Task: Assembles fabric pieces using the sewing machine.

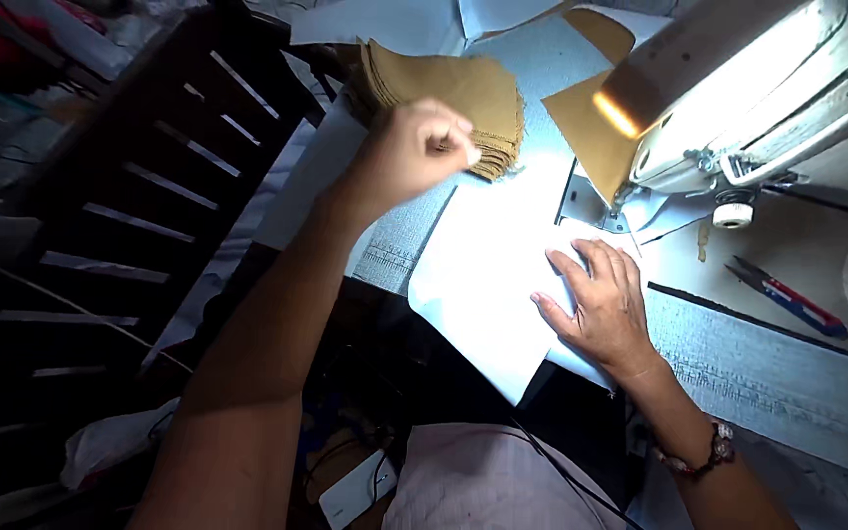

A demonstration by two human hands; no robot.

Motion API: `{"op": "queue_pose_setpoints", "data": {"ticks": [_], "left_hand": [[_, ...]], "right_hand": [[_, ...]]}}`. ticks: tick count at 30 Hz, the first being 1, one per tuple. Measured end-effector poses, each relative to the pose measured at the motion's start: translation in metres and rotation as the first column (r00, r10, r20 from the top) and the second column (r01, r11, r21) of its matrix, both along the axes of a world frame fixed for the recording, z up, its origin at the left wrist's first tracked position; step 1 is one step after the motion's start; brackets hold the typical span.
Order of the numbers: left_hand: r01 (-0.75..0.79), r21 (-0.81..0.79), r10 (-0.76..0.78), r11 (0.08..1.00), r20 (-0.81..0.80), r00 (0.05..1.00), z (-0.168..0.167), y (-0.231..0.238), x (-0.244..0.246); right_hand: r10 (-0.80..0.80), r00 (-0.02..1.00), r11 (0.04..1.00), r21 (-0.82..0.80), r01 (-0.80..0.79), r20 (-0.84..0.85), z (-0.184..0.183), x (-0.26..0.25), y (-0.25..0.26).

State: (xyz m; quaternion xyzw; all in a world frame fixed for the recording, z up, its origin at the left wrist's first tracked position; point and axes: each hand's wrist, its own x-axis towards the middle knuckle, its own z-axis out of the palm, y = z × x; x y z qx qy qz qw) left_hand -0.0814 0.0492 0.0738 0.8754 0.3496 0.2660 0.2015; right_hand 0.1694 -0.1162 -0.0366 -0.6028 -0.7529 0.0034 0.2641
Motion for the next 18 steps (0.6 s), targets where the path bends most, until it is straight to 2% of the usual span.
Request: {"op": "queue_pose_setpoints", "data": {"ticks": [2,6,8,14,16,18], "left_hand": [[-0.140,0.091,0.147,0.986,-0.068,0.987,0.006,0.029,0.029],[-0.376,-0.025,0.349,0.926,-0.322,0.880,0.003,0.057,0.062],[-0.420,-0.006,0.396,0.908,-0.320,0.861,-0.013,0.068,0.063],[-0.459,-0.085,0.447,0.884,-0.128,0.885,-0.016,0.060,0.061],[-0.468,-0.163,0.480,0.869,0.040,0.877,-0.016,0.064,0.058],[-0.454,-0.281,0.528,0.846,0.319,0.787,-0.017,0.066,0.058]], "right_hand": [[-0.015,1.000,1.000,0.000,0.015,-0.002,0.000,0.000,-0.001],[-0.019,1.000,1.000,-0.015,0.019,-0.003,-0.001,0.000,-0.002],[-0.019,1.000,1.000,-0.022,0.019,-0.002,-0.001,0.000,-0.002],[-0.010,1.000,1.000,-0.009,0.010,-0.003,-0.002,0.000,-0.002],[-0.008,1.000,1.000,-0.013,0.008,0.000,-0.002,0.000,-0.002],[-0.007,1.000,1.000,-0.021,0.007,0.001,-0.001,0.000,-0.003]]}}
